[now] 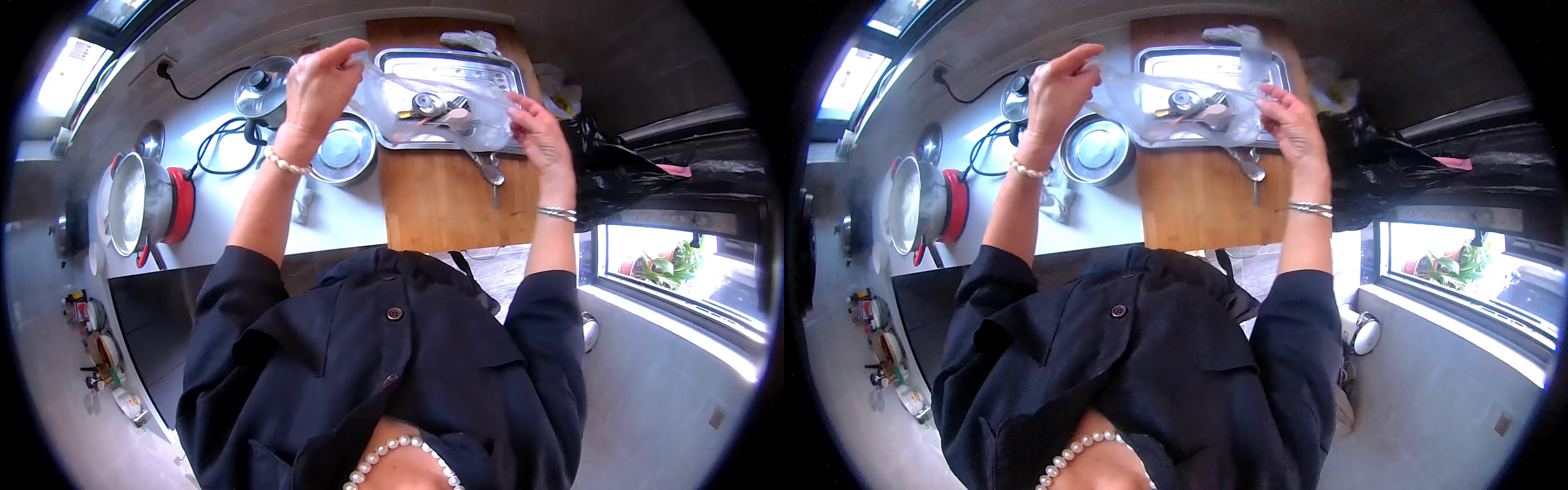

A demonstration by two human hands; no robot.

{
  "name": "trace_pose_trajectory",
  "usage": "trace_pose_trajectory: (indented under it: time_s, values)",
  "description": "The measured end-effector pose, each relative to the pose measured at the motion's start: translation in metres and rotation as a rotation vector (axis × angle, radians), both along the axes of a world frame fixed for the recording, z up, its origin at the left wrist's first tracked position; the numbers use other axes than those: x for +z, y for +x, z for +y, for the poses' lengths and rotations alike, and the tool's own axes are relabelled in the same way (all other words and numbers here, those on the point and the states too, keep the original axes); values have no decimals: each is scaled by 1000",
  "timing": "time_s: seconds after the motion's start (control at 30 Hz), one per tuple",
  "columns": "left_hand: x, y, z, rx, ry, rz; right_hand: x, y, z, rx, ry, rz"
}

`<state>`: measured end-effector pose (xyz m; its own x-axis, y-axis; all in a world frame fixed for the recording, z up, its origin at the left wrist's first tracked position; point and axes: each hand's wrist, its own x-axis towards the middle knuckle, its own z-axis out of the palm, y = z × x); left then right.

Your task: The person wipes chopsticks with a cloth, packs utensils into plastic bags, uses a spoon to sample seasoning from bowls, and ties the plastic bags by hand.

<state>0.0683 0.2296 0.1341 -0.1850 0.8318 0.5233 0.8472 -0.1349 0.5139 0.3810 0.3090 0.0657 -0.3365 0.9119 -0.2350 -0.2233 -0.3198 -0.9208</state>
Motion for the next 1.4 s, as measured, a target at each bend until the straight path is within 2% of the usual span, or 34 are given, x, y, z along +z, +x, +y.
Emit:
trace_pose_trajectory:
  time_s: [0.03, 0.1, 0.2, 0.23, 0.33, 0.4, 0.5, 0.57, 0.63, 0.67, 0.7, 0.77, 0.87, 0.97, 1.03, 1.1, 1.13, 1.2, 1.23, 1.3, 1.37, 1.4]
  values:
    - [7, -1, -1, -29, -122, -230, 10, 6, -1, 41, 21, 9]
    - [15, -2, 4, -101, -273, -385, 13, 11, 1, 121, 90, -250]
    - [18, 7, 9, -305, -373, -496, 1, 0, 7, 171, 22, -701]
    - [18, 8, 11, -368, -385, -508, -7, 1, 12, 194, -31, -641]
    - [22, 10, 10, -346, -371, -593, -15, 3, 12, 254, -152, -387]
    - [20, -5, 12, -344, -366, -691, 0, 10, 0, 183, -24, -89]
    - [26, -16, 13, -299, -321, -698, 46, 14, 5, 127, 205, 266]
    - [46, -9, 14, -376, -134, -743, 84, 10, 6, 95, 446, 175]
    - [68, -10, 15, -520, -16, -617, 116, 4, -6, -9, 681, -22]
    - [107, 15, 4, -351, -137, -914, 129, 2, -12, -98, 886, -216]
    - [113, 12, 5, -544, -50, -880, 140, 3, -14, -168, 1060, -326]
    - [121, 7, 4, -675, 26, -900, 157, 6, -22, -273, 1273, -421]
    - [130, 11, -5, -822, -45, -879, 178, -3, -40, -56, 1093, -87]
    - [126, 33, -14, -1077, -48, -1068, 171, -24, -57, 136, 896, 235]
    - [116, 35, -12, -1128, -68, -870, 155, -27, -68, 289, 747, 230]
    - [108, 45, -29, -1071, -147, -755, 144, -36, -96, 315, 785, -166]
    - [87, 54, -41, -915, -178, -831, 138, -43, -110, 340, 786, -330]
    - [74, 74, -68, -779, -383, -798, 89, -63, -132, 348, 775, -486]
    - [68, 81, -79, -741, -459, -792, 73, -69, -139, 312, 782, -482]
    - [45, 79, -92, -769, -281, -518, 55, -76, -155, 235, 771, -408]
    - [16, 65, -96, -661, 42, -332, 45, -77, -164, 152, 725, -289]
    - [8, 56, -100, -597, -136, -506, 50, -70, -165, 272, 642, -303]
